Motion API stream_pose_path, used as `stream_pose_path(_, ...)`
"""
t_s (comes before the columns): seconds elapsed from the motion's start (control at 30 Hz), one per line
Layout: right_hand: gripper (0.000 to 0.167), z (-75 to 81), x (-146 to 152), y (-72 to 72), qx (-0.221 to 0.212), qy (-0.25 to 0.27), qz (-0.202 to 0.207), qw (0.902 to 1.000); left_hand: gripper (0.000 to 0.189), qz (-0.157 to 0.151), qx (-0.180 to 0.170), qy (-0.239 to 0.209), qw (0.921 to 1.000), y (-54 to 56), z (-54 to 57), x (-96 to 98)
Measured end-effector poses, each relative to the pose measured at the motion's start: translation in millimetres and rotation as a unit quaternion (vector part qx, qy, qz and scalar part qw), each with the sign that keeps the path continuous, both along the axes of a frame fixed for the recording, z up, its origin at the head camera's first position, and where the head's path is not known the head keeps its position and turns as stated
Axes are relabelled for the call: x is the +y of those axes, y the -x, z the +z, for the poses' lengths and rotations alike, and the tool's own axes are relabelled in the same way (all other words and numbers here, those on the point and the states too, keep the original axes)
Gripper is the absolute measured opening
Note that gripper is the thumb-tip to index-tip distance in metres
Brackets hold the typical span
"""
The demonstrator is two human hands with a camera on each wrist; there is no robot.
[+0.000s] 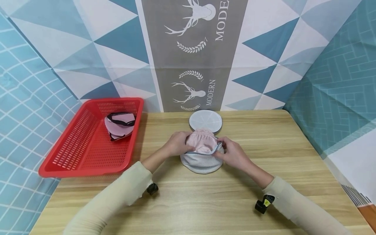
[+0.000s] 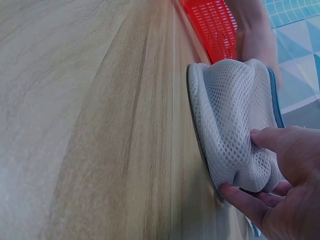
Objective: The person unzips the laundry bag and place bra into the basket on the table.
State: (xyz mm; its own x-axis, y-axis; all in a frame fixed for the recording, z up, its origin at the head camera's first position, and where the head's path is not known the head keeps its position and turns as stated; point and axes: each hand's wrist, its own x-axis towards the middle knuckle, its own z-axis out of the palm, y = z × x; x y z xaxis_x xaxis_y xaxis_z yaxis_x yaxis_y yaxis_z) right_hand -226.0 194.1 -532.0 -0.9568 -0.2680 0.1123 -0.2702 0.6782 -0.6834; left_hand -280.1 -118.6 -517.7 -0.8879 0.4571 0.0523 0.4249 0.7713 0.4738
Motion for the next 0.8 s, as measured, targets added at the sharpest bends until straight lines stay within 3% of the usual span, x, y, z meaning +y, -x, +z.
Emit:
stream_pose_path(0.27,0.064,-1.1,-1,-0.7,0.010,-0.024,-0.001,0.9997,0.030,-0.002,-0.029,-0.008,0.9996,0.8,-2.7,7.3)
stream_pose_path(0.6,0.065,1.9,-4,-1.5,0.016,-0.041,0.001,0.9990,0.032,0.000,-0.037,-0.022,0.9991,-1.7,0.8,12.9)
stream_pose_path(0.8,0.064,-0.9,-3,1.8,0.014,-0.039,0.000,0.9991,0.029,0.002,-0.035,-0.020,0.9992,-0.7,-3.0,12.9)
